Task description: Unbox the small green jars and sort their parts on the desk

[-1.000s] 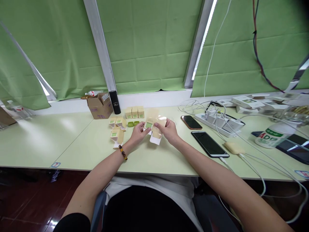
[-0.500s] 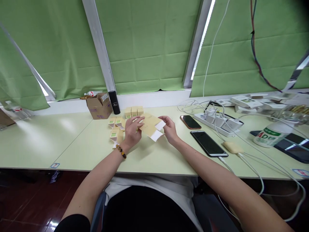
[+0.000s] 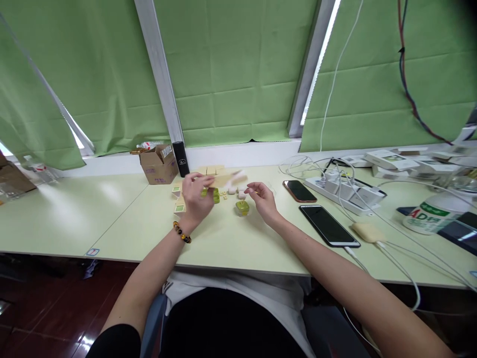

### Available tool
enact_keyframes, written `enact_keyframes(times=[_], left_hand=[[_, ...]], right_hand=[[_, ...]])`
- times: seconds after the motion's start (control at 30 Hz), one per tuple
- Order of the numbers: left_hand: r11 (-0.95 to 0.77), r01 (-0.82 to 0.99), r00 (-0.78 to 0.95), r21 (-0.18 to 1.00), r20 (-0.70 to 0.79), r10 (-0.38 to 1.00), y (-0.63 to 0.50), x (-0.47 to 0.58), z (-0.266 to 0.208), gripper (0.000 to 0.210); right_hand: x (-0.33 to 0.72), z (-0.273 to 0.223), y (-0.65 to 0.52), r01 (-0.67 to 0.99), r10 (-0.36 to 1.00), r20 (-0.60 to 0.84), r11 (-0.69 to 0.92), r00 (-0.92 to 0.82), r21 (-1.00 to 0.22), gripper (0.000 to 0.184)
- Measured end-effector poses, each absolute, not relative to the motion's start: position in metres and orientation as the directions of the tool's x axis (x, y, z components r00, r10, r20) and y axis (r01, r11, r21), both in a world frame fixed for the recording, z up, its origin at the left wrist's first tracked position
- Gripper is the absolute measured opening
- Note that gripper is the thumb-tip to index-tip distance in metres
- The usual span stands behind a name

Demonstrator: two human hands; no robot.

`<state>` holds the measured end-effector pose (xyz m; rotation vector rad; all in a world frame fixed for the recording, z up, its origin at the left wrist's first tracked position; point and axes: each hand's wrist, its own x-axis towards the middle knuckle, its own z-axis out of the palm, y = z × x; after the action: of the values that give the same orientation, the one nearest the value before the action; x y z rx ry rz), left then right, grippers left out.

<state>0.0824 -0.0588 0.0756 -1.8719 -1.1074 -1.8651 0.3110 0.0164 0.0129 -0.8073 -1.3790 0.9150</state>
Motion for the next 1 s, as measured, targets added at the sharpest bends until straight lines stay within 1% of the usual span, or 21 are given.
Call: enact_keyframes(times=[0.03,0.07,0.17,0.23,0.33,0.4,0.47,0.53,0.7,1.0], left_hand=[[-0.637,0.677,-0.204,0.370,0.925,0.321,-0.062,0.075,0.085,0.012],[-0.595,0.672,-0.270,0.441,0.894,0.357,-0.065,0.065,0.093,0.016],[-0.499,0.564,-0.369,0.657,0.742,0.560,-0.078,0.020,0.114,0.027],[-0.428,0.513,-0.413,0.744,0.651,0.637,-0.088,-0.019,0.120,0.030],[-0.230,0.537,-0.481,0.812,0.518,0.707,-0.102,-0.075,0.114,0.038],[-0.077,0.555,-0.524,0.828,0.420,0.741,-0.108,-0.104,0.101,0.039],[0.070,0.570,-0.531,0.819,0.303,0.792,-0.111,-0.123,0.085,0.039],[0.143,0.573,-0.518,0.807,0.221,0.826,-0.111,-0.131,0.067,0.040],[0.230,0.574,-0.485,0.786,0.100,0.869,-0.100,-0.126,0.035,0.043],[0.254,0.658,-0.400,0.709,0.043,0.916,-0.094,-0.115,0.028,0.056]], right_hand=[[0.311,0.013,0.017,-0.052,0.894,0.447,0.445,-0.030,-0.894,0.031],[0.312,0.012,0.017,-0.043,0.894,0.446,0.444,-0.037,-0.895,0.032],[0.311,0.011,0.018,-0.038,0.899,0.437,0.435,-0.044,-0.899,0.035],[0.311,0.010,0.019,-0.043,0.901,0.432,0.430,-0.043,-0.902,0.037],[0.310,0.010,0.018,-0.041,0.903,0.426,0.425,-0.046,-0.904,0.039],[0.310,0.010,0.018,-0.027,0.905,0.422,0.422,-0.051,-0.906,0.039],[0.310,0.010,0.017,-0.015,0.906,0.418,0.418,-0.058,-0.908,0.039],[0.310,0.009,0.017,-0.005,0.906,0.417,0.418,-0.067,-0.908,0.038],[0.311,0.010,0.016,0.021,0.900,0.428,0.431,-0.086,-0.902,0.037],[0.310,0.007,0.017,0.037,0.895,0.432,0.438,-0.111,-0.898,0.035]])
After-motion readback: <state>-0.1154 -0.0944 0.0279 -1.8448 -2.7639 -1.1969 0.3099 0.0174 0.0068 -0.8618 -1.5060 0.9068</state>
